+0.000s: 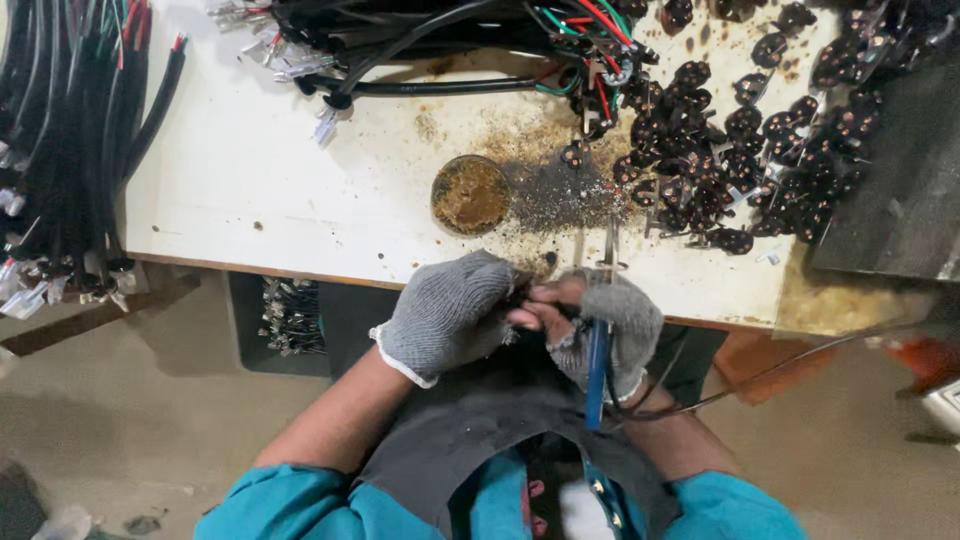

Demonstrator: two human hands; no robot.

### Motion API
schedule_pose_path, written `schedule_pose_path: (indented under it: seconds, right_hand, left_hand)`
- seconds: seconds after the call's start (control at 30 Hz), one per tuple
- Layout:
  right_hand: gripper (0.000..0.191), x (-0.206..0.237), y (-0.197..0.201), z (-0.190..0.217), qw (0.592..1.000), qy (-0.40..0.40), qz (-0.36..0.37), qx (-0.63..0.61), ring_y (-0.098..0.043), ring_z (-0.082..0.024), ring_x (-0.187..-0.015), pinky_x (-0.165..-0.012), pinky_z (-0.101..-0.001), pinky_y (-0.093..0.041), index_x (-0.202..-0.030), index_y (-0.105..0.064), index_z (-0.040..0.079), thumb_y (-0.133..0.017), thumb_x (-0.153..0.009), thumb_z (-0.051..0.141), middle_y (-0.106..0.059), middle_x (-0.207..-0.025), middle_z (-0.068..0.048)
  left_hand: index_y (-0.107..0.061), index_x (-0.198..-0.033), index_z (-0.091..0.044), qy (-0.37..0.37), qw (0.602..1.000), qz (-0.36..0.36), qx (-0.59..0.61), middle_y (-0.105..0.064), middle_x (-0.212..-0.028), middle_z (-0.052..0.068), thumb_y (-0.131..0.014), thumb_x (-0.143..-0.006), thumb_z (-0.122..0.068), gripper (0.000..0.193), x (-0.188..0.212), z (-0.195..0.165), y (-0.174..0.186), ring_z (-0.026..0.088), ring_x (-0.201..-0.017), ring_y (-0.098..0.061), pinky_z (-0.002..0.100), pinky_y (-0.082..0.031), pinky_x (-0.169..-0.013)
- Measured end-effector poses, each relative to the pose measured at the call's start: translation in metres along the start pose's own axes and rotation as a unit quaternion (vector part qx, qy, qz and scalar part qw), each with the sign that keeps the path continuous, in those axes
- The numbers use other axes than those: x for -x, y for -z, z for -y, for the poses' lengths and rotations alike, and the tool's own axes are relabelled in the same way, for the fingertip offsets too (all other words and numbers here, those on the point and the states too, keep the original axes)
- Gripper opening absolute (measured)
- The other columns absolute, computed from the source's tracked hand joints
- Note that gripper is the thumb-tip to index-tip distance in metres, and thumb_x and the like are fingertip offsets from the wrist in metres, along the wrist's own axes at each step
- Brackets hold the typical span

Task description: The person solders wires at a workbench, holding a red wire in one hand and a soldering iron in the other, dipping wires into a flux container and soldering connectors, with many finished cable assemblies hanging around the bench.

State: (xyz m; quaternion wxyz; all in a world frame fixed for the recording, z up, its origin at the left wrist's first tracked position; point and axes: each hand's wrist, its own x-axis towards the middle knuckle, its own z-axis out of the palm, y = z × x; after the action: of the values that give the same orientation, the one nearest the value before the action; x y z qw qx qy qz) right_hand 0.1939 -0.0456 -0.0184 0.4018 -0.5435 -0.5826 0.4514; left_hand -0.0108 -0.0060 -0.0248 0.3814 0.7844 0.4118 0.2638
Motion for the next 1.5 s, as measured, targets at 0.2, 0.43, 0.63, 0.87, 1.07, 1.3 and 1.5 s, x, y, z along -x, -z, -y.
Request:
schedule_pose_path:
  seconds: [0.2, 0.43, 0.63, 0.87, 1.07, 1.3, 1.5]
  right_hand:
    - [0.006, 0.015, 0.009, -0.028, 1.000, -0.012, 0.002, 0.012, -0.074, -0.021, -0.087, -0.077, -0.0336, -0.061, -0.096, -0.073, -0.001, -0.073, -0.092, -0.005, -0.075, -0.093, -0.012]
    - [0.008, 0.005, 0.005, -0.006, 0.979, -0.138, -0.018, -0.148, -0.074, -0.017, -0.080, -0.072, -0.0318, -0.068, -0.091, -0.067, 0.001, -0.074, -0.090, 0.003, -0.072, -0.089, -0.007]
    - [0.026, -0.019, 0.016, 0.008, 0.992, -0.007, 0.014, 0.128, -0.072, -0.017, -0.074, -0.072, -0.0320, -0.057, -0.079, -0.067, 0.009, -0.090, -0.078, 0.021, -0.073, -0.079, -0.005]
    - [0.024, -0.018, 0.020, 0.033, 0.983, -0.038, 0.080, 0.162, -0.074, -0.023, -0.084, -0.077, -0.0367, -0.059, -0.099, -0.071, 0.005, -0.079, -0.078, 0.012, -0.076, -0.093, -0.010]
    - [0.022, -0.035, 0.007, 0.027, 0.990, 0.012, -0.105, 0.088, -0.074, -0.018, -0.089, -0.076, -0.0308, -0.056, -0.106, -0.062, 0.005, -0.076, -0.093, 0.017, -0.070, -0.092, -0.008]
    - [0.018, -0.031, 0.014, 0.021, 0.956, 0.011, -0.012, 0.292, -0.070, -0.027, -0.074, -0.070, -0.0357, -0.054, -0.083, -0.072, 0.007, -0.087, -0.077, 0.014, -0.070, -0.078, -0.010]
    - [0.024, -0.032, 0.012, 0.012, 0.940, 0.050, -0.010, 0.338, -0.069, -0.031, -0.075, -0.073, -0.0379, -0.053, -0.087, -0.074, 0.008, -0.094, -0.083, 0.021, -0.069, -0.079, -0.010]
  left_hand:
    - [-0.061, -0.099, -0.010, 0.037, 0.999, 0.011, 0.013, -0.062, -0.088, 0.012, -0.085, -0.074, -0.031, 0.040, 0.001, -0.001, -0.005, 0.036, -0.079, -0.066, 0.046, -0.052, -0.064]
    - [-0.064, -0.101, -0.012, -0.004, 0.998, 0.055, -0.004, -0.064, -0.092, 0.011, -0.082, -0.075, -0.028, 0.036, -0.001, -0.001, -0.001, 0.035, -0.079, -0.067, 0.046, -0.051, -0.060]
    - [-0.066, -0.100, -0.015, -0.065, 0.994, 0.083, -0.023, -0.066, -0.097, 0.008, -0.081, -0.077, -0.023, 0.029, 0.005, 0.009, 0.008, 0.034, -0.084, -0.069, 0.045, -0.054, -0.063]
    - [-0.070, -0.118, -0.016, -0.108, 0.993, 0.001, 0.042, -0.070, -0.097, 0.007, -0.085, -0.069, -0.023, 0.052, 0.009, 0.019, 0.020, 0.029, -0.082, -0.071, 0.040, -0.056, -0.065]
    - [-0.066, -0.101, -0.018, -0.067, 0.996, -0.020, -0.052, -0.068, -0.091, 0.005, -0.082, -0.075, -0.030, 0.033, 0.001, 0.003, 0.006, 0.028, -0.077, -0.069, 0.043, -0.053, -0.059]
    - [-0.068, -0.101, -0.019, 0.012, 0.988, -0.027, -0.150, -0.065, -0.083, 0.005, -0.074, -0.083, -0.031, 0.023, 0.006, 0.010, -0.033, 0.028, -0.070, -0.067, 0.045, -0.049, -0.052]
    - [-0.070, -0.097, -0.027, 0.105, 0.991, -0.076, -0.025, -0.070, -0.084, 0.000, -0.069, -0.097, -0.025, 0.002, 0.018, 0.014, 0.044, 0.021, -0.074, -0.071, 0.037, -0.058, -0.066]
